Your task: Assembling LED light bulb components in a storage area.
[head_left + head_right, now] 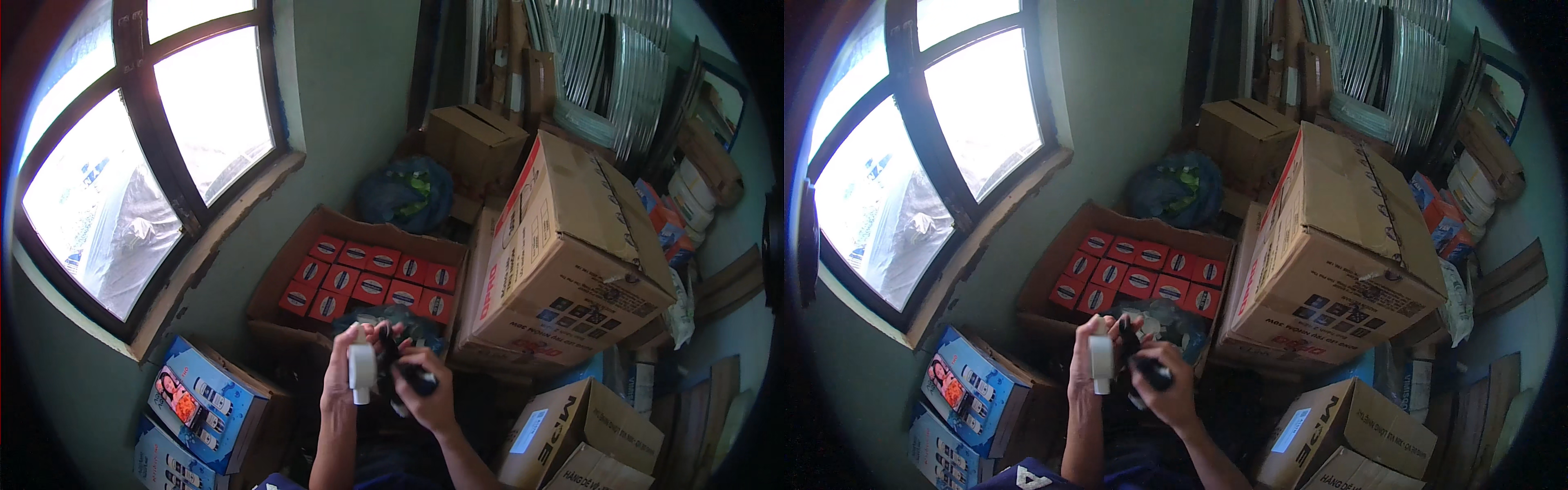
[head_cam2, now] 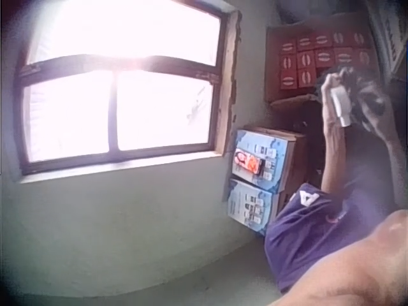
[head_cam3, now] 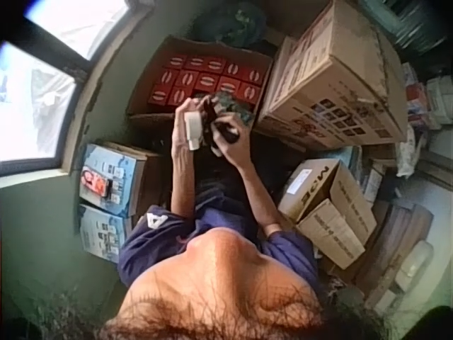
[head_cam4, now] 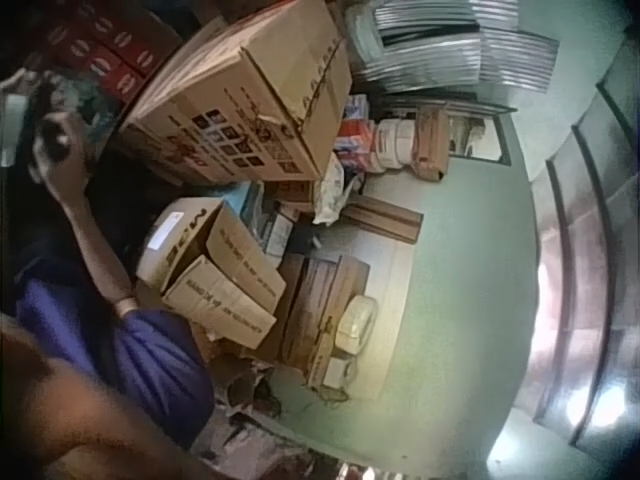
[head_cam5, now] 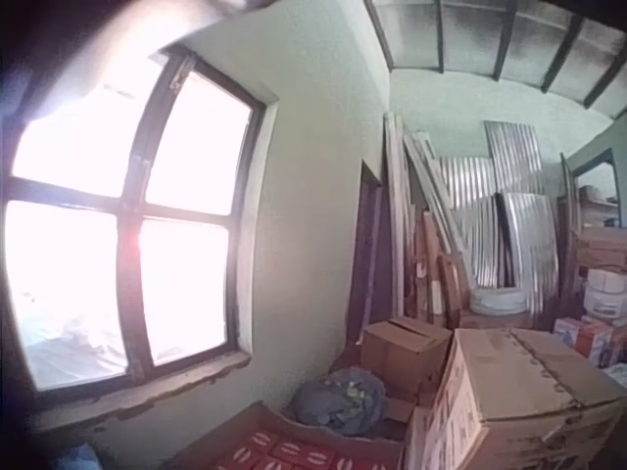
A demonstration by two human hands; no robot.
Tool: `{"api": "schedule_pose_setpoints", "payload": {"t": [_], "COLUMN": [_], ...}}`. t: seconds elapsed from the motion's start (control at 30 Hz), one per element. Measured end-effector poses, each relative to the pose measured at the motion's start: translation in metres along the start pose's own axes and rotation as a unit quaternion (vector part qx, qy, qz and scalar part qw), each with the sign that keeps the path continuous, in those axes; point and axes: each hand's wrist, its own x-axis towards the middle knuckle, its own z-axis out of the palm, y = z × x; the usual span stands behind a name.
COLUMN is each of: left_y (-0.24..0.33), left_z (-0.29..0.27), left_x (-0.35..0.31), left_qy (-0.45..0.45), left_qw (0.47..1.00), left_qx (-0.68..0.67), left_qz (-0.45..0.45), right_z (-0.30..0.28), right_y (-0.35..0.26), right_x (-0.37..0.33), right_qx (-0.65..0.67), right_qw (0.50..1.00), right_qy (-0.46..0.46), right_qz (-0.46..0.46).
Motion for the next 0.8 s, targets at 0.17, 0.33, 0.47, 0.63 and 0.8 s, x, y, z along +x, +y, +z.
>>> {"api": "schedule_pose_setpoints", "payload": {"t": [0.17,0.33,0.47,0.63,0.8], "left_y": [-0.039,-0.031,-0.023,-0.037,-0.045], "left_z": [0.010,0.008,0.001,-0.002,-0.006], "left_x": [-0.004,-0.001,-0.001,0.000,0.001], "left_qy": [-0.040,-0.016,-0.043,-0.009,0.053], "left_qw": [0.989,0.970,0.951,0.940,0.961], "left_qx": [0.130,0.194,0.290,0.340,0.270], "left_qz": [0.054,0.148,0.097,-0.012,0.024], "right_z": [0.013,0.009,0.001,-0.009,-0.008], "right_y": [0.013,0.002,-0.004,-0.005,0.005], "right_x": [-0.008,-0.007,-0.005,0.005,0.002], "right_qx": [0.379,0.353,0.151,0.128,0.098], "right_qw": [0.877,0.882,0.969,0.984,0.983], "right_qy": [0.149,0.190,0.167,0.115,0.121], "right_qz": [0.255,0.248,0.099,0.041,0.101]}}
